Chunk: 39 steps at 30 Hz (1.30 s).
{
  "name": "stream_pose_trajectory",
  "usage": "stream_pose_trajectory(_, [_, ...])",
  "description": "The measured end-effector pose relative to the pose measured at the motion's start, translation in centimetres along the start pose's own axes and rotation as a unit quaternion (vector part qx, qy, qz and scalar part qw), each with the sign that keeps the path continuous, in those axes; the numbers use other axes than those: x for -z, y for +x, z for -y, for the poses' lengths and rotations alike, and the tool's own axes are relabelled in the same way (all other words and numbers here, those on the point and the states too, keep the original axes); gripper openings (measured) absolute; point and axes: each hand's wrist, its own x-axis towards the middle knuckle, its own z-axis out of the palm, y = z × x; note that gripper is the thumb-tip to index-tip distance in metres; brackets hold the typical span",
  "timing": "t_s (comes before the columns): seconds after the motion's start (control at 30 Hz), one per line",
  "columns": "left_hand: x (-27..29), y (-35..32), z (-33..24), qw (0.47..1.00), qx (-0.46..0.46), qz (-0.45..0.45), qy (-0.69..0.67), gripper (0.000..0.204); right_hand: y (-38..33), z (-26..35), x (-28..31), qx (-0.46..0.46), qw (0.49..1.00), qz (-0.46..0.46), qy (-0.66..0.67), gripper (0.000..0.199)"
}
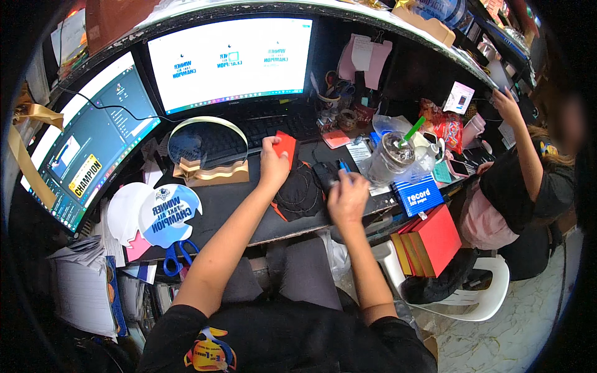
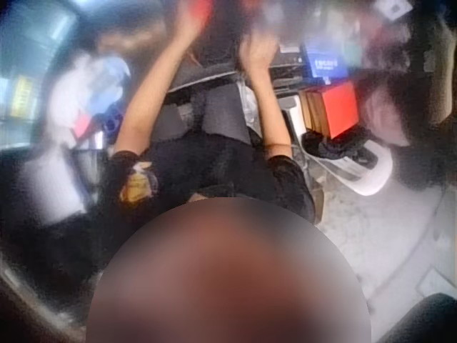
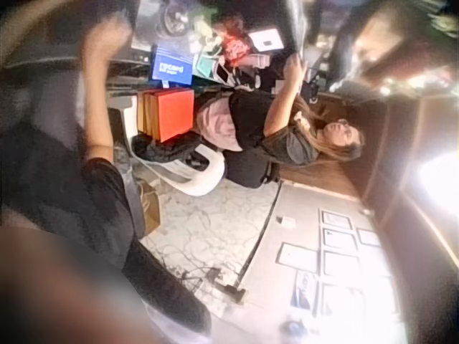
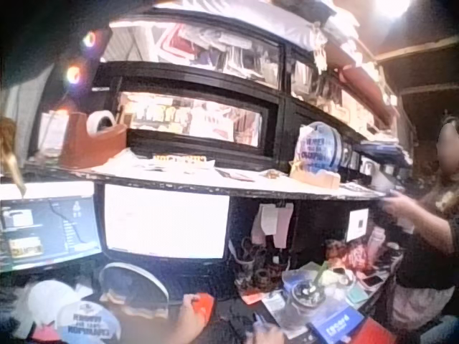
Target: The person cuts a white paper shape with scissors, then wipes a clear circular acrylic award base with a red cloth. They attach a gold star to the base and secure it with a ribbon, completing the assembly of a single award.
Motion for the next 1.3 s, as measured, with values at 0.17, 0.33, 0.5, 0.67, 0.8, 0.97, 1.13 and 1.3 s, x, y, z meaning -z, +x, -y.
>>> stream_pose_trajectory(0.17, [-3.8, 3.5, 1.1, 0.961, 0.154, -0.019, -0.231, 0.037, -0.2, 7.3, -0.3, 0.086, 0.974, 0.13, 0.165, 0.05])
stream_pose_trajectory(0.33, [-7.5, 6.9, 3.2, 0.972, 0.155, 0.011, -0.179, 0.039, -0.4, 9.0, -1.2, 0.055, 0.968, 0.216, 0.114, 0.057])
stream_pose_trajectory(0.5, [-7.5, 7.3, 1.3, 0.997, 0.065, 0.009, -0.048, 0.047, -1.0, 6.3, -2.2, 0.058, 0.959, 0.215, 0.174, 0.038])
stream_pose_trajectory(0.67, [-1.0, 3.5, -6.2, 0.984, -0.112, 0.079, 0.112, 0.048, -0.8, 3.8, -3.7, -0.133, 0.913, 0.135, 0.362, 0.027])
stream_pose_trajectory(0.8, [9.0, 0.4, -11.1, 0.943, -0.327, 0.009, 0.067, 0.034, -0.2, 3.8, -3.6, -0.395, 0.665, 0.128, 0.62, 0.025])
stream_pose_trajectory(0.97, [21.4, 1.3, -11.2, 0.87, -0.304, -0.204, 0.33, 0.047, 1.0, 5.1, -1.8, -0.419, 0.598, 0.112, 0.674, 0.033])
stream_pose_trajectory(1.13, [25.3, 3.7, -6.9, 0.975, -0.066, 0.121, 0.176, 0.046, 1.2, 5.8, -0.6, -0.213, 0.927, 0.028, 0.306, 0.03])
stream_pose_trajectory(1.3, [22.9, 3.7, -5.3, 0.989, -0.083, 0.071, 0.1, 0.028, 0.3, 6.8, -1.1, -0.038, 0.981, 0.187, 0.025, 0.047])
